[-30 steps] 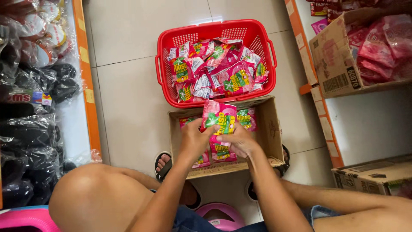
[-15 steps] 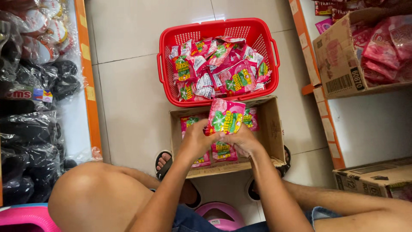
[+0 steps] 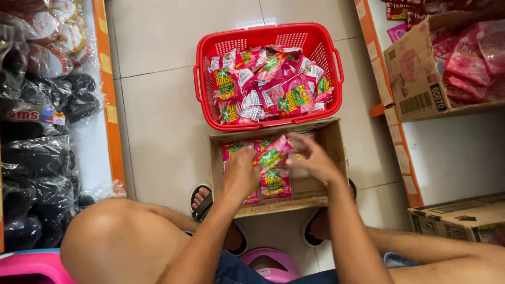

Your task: The person takes small pink snack packets from a red basket and places them into a cardboard box. They repeatedly pick up packets, fold the top edges, and arrange them in neat rows inside the box.

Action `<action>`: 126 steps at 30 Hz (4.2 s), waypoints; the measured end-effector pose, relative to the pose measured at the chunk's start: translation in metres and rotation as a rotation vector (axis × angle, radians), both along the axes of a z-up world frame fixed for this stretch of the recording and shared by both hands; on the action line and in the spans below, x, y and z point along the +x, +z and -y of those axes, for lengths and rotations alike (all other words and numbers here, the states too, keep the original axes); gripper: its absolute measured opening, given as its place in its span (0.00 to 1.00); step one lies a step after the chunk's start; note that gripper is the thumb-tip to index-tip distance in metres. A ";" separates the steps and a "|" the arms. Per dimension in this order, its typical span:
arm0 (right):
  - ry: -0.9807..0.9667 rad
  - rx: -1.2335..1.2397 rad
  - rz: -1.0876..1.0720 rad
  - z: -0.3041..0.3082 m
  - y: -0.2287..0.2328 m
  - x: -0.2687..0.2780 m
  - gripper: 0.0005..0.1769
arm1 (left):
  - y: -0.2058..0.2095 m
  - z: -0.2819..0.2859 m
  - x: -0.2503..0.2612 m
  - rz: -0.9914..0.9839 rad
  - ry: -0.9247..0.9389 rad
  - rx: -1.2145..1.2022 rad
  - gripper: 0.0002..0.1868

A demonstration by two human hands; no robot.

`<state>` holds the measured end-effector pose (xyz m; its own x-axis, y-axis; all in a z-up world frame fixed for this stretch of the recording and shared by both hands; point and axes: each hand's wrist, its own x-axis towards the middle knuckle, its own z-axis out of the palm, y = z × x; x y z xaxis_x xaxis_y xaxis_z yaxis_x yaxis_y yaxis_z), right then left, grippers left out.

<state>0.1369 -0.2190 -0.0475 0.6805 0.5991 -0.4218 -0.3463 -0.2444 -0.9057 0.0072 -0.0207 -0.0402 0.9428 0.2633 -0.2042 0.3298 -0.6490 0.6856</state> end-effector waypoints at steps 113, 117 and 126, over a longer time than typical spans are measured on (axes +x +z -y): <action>-0.458 0.266 -0.010 -0.076 0.048 -0.012 0.09 | 0.103 -0.025 -0.003 0.066 0.450 -0.652 0.37; -0.425 0.303 -0.201 -0.067 0.011 -0.024 0.16 | 0.085 -0.028 -0.005 0.148 0.516 -0.585 0.19; -0.241 0.274 -0.215 -0.051 0.019 -0.036 0.13 | 0.077 -0.020 -0.003 -0.016 0.533 -0.576 0.18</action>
